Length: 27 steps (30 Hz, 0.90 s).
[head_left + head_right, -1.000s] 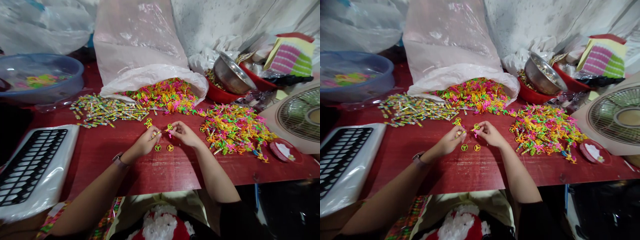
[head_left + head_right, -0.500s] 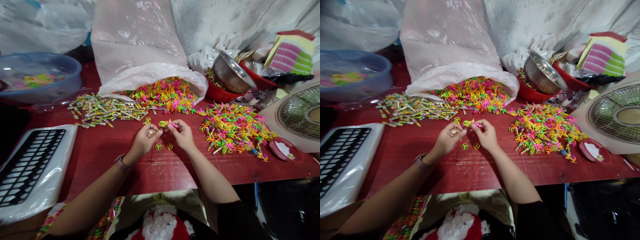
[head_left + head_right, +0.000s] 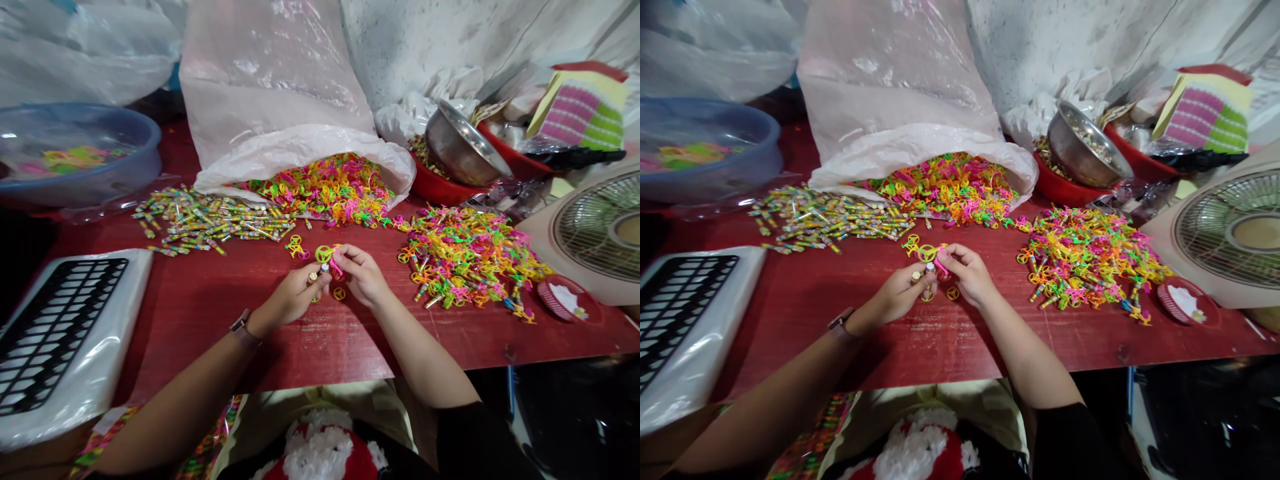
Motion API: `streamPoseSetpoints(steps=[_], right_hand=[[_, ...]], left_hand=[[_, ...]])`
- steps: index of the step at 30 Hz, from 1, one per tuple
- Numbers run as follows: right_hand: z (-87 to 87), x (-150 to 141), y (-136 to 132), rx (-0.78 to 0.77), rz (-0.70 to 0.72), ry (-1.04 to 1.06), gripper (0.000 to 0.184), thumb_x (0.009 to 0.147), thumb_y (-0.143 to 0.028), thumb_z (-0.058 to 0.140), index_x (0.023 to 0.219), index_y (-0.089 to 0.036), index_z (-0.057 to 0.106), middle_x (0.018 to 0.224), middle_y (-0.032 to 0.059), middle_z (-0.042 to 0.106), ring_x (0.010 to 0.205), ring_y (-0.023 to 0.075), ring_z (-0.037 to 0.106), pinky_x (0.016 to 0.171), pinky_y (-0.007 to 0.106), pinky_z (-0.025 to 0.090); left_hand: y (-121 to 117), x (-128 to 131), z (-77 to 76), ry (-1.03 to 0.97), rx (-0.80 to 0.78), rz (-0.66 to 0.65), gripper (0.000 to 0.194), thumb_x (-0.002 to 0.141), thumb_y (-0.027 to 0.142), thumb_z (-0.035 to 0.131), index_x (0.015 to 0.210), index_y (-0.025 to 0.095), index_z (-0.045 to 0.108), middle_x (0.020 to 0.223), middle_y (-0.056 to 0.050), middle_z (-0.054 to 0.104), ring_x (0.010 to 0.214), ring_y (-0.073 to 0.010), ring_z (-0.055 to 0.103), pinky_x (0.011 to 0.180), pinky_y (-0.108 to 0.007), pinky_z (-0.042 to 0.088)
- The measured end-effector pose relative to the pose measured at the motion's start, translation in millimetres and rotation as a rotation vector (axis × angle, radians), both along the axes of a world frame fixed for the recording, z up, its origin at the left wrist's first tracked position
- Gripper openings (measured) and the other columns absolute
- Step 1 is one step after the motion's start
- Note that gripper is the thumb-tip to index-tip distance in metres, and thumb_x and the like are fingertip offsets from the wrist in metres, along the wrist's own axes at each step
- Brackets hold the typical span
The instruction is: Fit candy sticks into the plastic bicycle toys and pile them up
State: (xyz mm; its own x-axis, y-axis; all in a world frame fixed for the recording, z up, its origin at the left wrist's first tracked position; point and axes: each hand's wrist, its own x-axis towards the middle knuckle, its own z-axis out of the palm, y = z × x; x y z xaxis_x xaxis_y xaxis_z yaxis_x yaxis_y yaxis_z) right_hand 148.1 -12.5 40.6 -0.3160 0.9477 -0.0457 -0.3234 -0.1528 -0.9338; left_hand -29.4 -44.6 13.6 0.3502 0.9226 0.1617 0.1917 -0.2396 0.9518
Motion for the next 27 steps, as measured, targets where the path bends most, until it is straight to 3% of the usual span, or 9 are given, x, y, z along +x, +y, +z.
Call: streamPoseSetpoints(steps=[6, 14, 20, 22, 25, 27], right_hand=[[-4.6, -0.5, -1.1, -0.024, 0.047, 0.048, 0.039, 0.069, -0.048, 0.092, 0.082, -0.020, 0.069, 0.076, -0.0020, 0.065, 0.064, 0.0104, 0.056, 0.067, 0.025, 0.049], [-4.1, 5.5, -0.1, 0.019, 0.139, -0.065, 0.042, 0.071, -0.053, 0.089, 0.077, -0.020, 0.064, 0.073, -0.0008, 0.065, 0.063, 0.0137, 0.059, 0.066, 0.029, 0.051], [-14.0, -14.4, -7.3, 0.315, -0.180, -0.337, 0.037, 0.083, -0.055, 0.078, 0.079, -0.021, 0.064, 0.078, 0.0017, 0.066, 0.076, 0.0171, 0.061, 0.077, 0.031, 0.050], [-11.8, -17.0, -4.8, 0.373, -0.221, -0.418, 0.034, 0.086, -0.053, 0.074, 0.080, -0.021, 0.066, 0.080, 0.0036, 0.067, 0.079, 0.0187, 0.062, 0.079, 0.033, 0.050], [7.6, 9.2, 6.6, 0.440, -0.260, -0.454, 0.029, 0.087, -0.050, 0.073, 0.087, -0.022, 0.067, 0.087, 0.0055, 0.070, 0.082, 0.0201, 0.064, 0.080, 0.035, 0.052], [28.6, 51.8, 15.1, 0.511, -0.428, -0.477, 0.030, 0.085, -0.049, 0.074, 0.095, -0.023, 0.064, 0.092, 0.0054, 0.070, 0.084, 0.0204, 0.065, 0.082, 0.037, 0.054]], left_hand=[[-3.5, 0.9, 7.4, 0.030, 0.052, 0.087, 0.043, 0.100, 0.056, 0.052, 0.083, 0.018, 0.062, 0.075, -0.002, 0.063, 0.067, -0.0149, 0.052, 0.065, -0.028, 0.039], [-4.9, -1.2, 5.6, 0.007, 0.037, 0.042, 0.047, 0.097, 0.061, 0.053, 0.080, 0.018, 0.060, 0.064, 0.001, 0.052, 0.059, -0.0136, 0.044, 0.058, -0.027, 0.035], [1.4, 0.5, -4.4, 0.059, 0.068, 0.161, 0.045, 0.101, 0.055, 0.049, 0.079, 0.018, 0.060, 0.068, -0.001, 0.060, 0.064, -0.0155, 0.050, 0.063, -0.029, 0.038], [3.6, 0.8, -6.7, 0.036, 0.036, 0.163, 0.045, 0.101, 0.056, 0.049, 0.080, 0.018, 0.062, 0.070, -0.002, 0.061, 0.064, -0.0157, 0.051, 0.063, -0.029, 0.039], [7.9, -2.7, -6.1, -0.033, -0.016, 0.126, 0.043, 0.102, 0.055, 0.049, 0.093, 0.017, 0.067, 0.071, -0.001, 0.062, 0.064, -0.0156, 0.053, 0.064, -0.028, 0.040], [12.7, -8.1, -4.7, -0.078, -0.025, 0.171, 0.040, 0.102, 0.054, 0.050, 0.100, 0.018, 0.068, 0.070, 0.000, 0.061, 0.065, -0.0157, 0.053, 0.065, -0.028, 0.041]])
